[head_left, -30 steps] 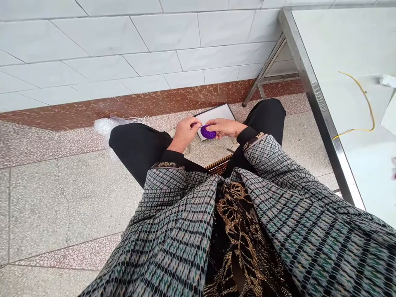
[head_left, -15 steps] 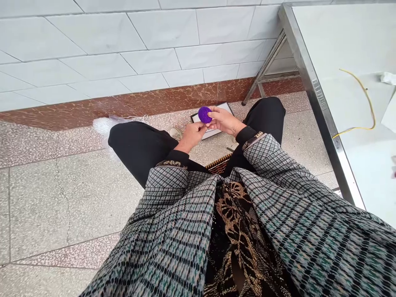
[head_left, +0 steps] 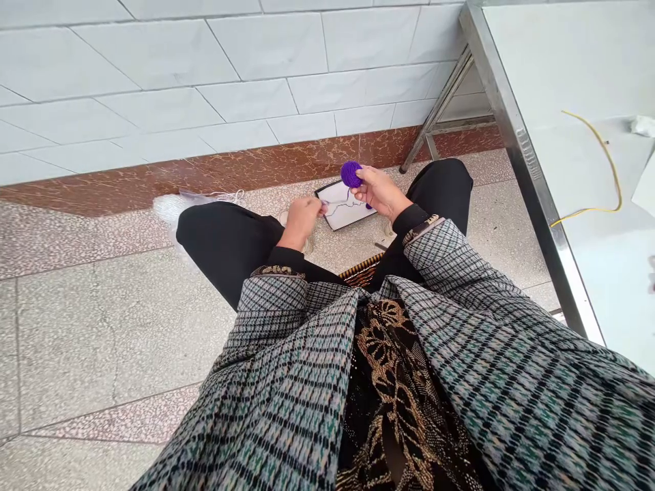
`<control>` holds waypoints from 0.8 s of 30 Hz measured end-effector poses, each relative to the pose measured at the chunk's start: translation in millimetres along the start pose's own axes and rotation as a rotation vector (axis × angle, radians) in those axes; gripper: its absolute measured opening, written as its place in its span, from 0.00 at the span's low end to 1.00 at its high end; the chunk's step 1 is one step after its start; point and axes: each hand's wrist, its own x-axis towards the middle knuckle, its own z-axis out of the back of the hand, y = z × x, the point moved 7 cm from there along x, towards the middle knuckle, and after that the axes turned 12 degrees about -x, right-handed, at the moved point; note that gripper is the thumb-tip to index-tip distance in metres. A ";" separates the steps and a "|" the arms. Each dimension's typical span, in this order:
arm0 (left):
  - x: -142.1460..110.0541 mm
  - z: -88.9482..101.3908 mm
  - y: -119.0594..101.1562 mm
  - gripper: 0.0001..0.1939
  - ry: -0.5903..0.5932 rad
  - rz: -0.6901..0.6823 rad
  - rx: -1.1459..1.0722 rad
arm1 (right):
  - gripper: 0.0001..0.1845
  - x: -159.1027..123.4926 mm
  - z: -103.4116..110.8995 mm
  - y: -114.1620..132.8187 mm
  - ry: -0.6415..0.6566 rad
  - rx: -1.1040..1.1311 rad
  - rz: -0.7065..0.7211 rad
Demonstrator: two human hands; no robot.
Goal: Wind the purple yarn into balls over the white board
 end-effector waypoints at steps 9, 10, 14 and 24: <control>-12.5 -56.1 -7.3 0.48 0.475 -0.064 -0.394 | 0.07 -4.8 -24.4 -9.0 0.301 -0.070 0.011; -14.9 -60.4 -8.6 0.49 0.477 -0.045 -0.428 | 0.06 -5.1 -25.8 -9.8 0.296 -0.057 0.001; -16.6 -70.3 -13.2 0.49 0.382 -0.002 -0.508 | 0.05 -9.0 -31.0 -11.7 0.288 0.001 -0.055; -24.8 -72.9 -24.6 0.07 0.222 0.010 -0.048 | 0.06 -9.5 -8.7 1.3 0.008 -0.015 -0.029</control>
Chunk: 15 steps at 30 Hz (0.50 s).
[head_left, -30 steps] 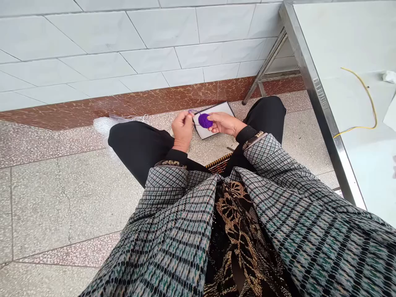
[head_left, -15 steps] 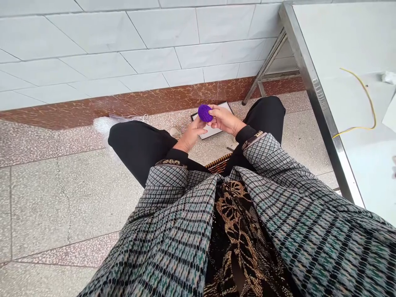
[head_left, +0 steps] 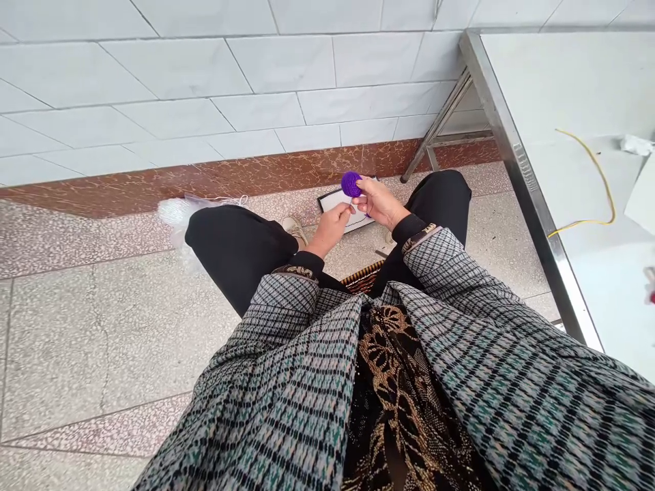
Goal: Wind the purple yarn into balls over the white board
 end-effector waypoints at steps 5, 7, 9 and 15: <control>-10.5 -7.4 -13.9 0.10 0.130 -0.145 0.324 | 0.11 9.1 13.7 -10.4 -0.149 -0.413 -0.020; -10.1 -2.5 -16.5 0.10 0.116 -0.170 0.346 | 0.15 13.7 18.8 -12.7 -0.184 -0.594 0.004; -7.3 7.9 -18.8 0.09 0.084 -0.183 0.345 | 0.18 16.5 21.4 -15.0 -0.174 -0.736 0.013; 5.5 49.7 -22.3 0.06 -0.028 -0.174 0.223 | 0.14 2.5 2.6 -25.3 0.258 -0.681 -0.094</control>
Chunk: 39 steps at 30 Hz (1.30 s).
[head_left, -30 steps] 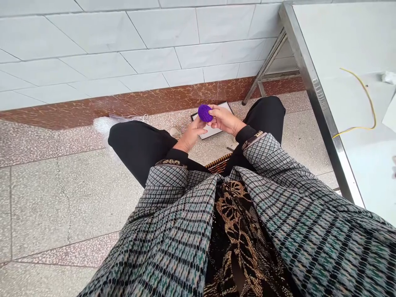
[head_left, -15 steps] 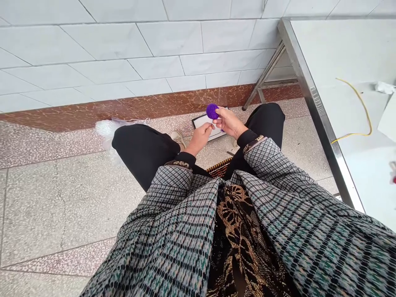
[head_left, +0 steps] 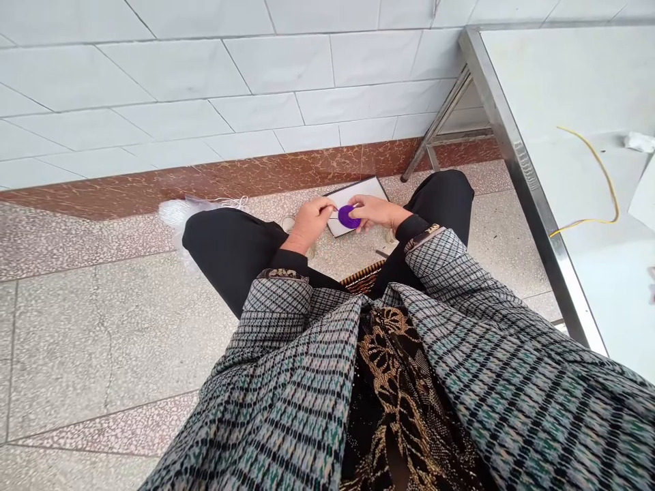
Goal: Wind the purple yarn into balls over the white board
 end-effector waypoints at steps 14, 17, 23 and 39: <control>-14.4 -49.4 6.9 0.11 0.318 0.084 -0.064 | 0.09 2.5 18.6 10.0 -0.239 0.422 0.111; -16.2 -46.8 2.5 0.09 0.348 0.066 -0.015 | 0.16 5.0 23.8 -0.4 -0.369 0.140 -0.010; -9.4 -15.9 -8.6 0.07 0.121 -0.032 0.048 | 0.19 3.4 6.0 -7.8 -0.146 -0.176 -0.065; -14.4 -49.1 13.1 0.09 0.284 0.157 -0.024 | 0.12 -3.7 9.8 14.3 -0.185 0.368 0.108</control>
